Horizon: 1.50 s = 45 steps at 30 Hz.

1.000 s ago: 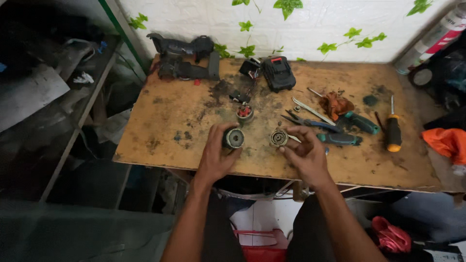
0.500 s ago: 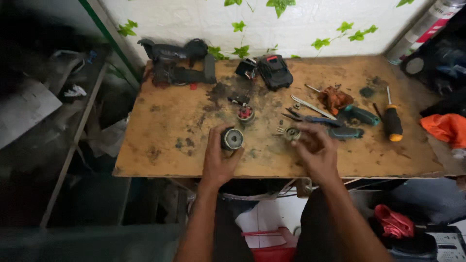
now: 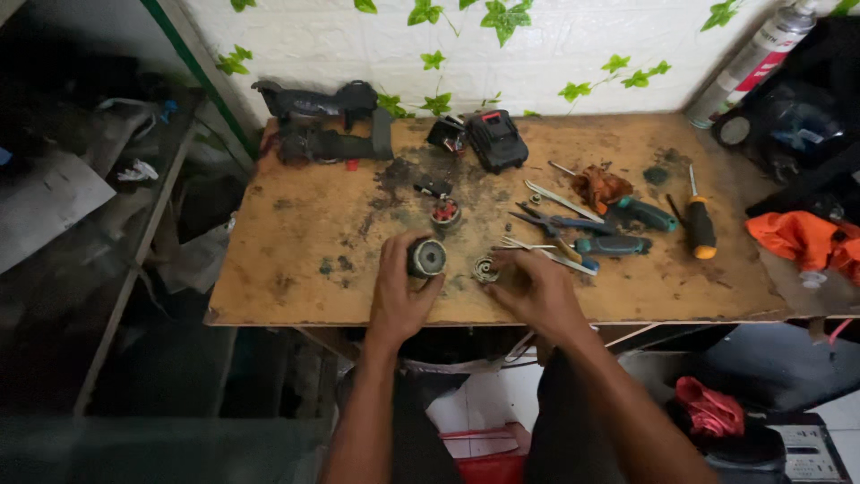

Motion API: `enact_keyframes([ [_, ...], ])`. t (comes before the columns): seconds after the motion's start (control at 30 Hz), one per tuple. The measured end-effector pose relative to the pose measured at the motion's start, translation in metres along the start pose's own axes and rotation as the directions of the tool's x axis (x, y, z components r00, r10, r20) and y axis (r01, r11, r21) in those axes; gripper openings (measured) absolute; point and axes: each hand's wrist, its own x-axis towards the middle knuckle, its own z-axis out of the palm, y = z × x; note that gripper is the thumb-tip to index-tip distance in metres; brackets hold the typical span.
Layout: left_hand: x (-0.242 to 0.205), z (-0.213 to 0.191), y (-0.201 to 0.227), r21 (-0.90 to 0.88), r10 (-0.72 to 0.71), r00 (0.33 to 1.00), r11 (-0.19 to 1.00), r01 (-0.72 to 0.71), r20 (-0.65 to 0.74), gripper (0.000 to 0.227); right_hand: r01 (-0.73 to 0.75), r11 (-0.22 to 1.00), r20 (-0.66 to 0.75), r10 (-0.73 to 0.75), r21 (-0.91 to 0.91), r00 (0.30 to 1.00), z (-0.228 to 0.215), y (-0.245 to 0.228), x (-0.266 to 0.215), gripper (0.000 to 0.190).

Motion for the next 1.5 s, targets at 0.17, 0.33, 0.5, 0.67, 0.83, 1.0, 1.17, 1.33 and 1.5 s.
enact_keyframes([
  [0.17,-0.002,0.014,-0.015,0.128,0.051,0.996,0.991,-0.040,-0.079,0.068,0.023,0.995,-0.001,-0.023,0.097,1.000,0.001,0.007,-0.002,0.034],
  [0.33,-0.003,0.006,0.006,-0.007,-0.100,0.993,0.995,0.100,-0.064,0.065,0.026,0.995,0.024,-0.029,0.100,0.999,0.001,0.014,-0.004,0.036],
  [0.5,0.003,-0.001,0.012,-0.005,-0.061,0.997,0.998,0.061,-0.043,0.057,-0.037,0.991,0.000,0.037,0.132,0.999,0.001,0.012,-0.004,0.052],
  [0.67,-0.002,0.004,-0.005,0.019,-0.080,0.995,0.996,0.081,-0.064,0.061,-0.055,0.991,0.025,0.053,0.120,0.998,0.004,0.017,-0.003,0.054],
  [0.83,0.002,0.001,0.002,-0.009,-0.094,0.994,0.996,0.094,-0.058,0.059,-0.043,0.996,0.051,0.039,0.075,0.998,-0.001,0.010,0.000,0.055],
  [1.0,0.002,-0.001,0.001,-0.031,-0.026,0.996,0.999,0.023,-0.081,0.057,-0.053,0.996,0.060,0.050,0.065,0.997,-0.004,-0.004,0.002,0.059],
  [1.17,0.002,-0.002,-0.001,-0.067,-0.036,0.998,0.997,0.032,-0.054,0.061,-0.033,0.996,0.046,0.029,0.089,0.999,-0.007,-0.007,0.001,0.062],
  [1.33,0.002,-0.005,0.013,-0.102,-0.062,0.997,0.993,0.058,-0.040,0.055,-0.033,0.995,0.056,0.028,0.089,0.998,-0.004,-0.004,0.000,0.058],
  [1.5,0.004,-0.006,0.018,-0.078,-0.071,0.997,0.995,0.069,-0.028,0.054,-0.003,0.996,0.025,0.001,0.087,1.000,-0.007,-0.008,0.000,0.057],
])
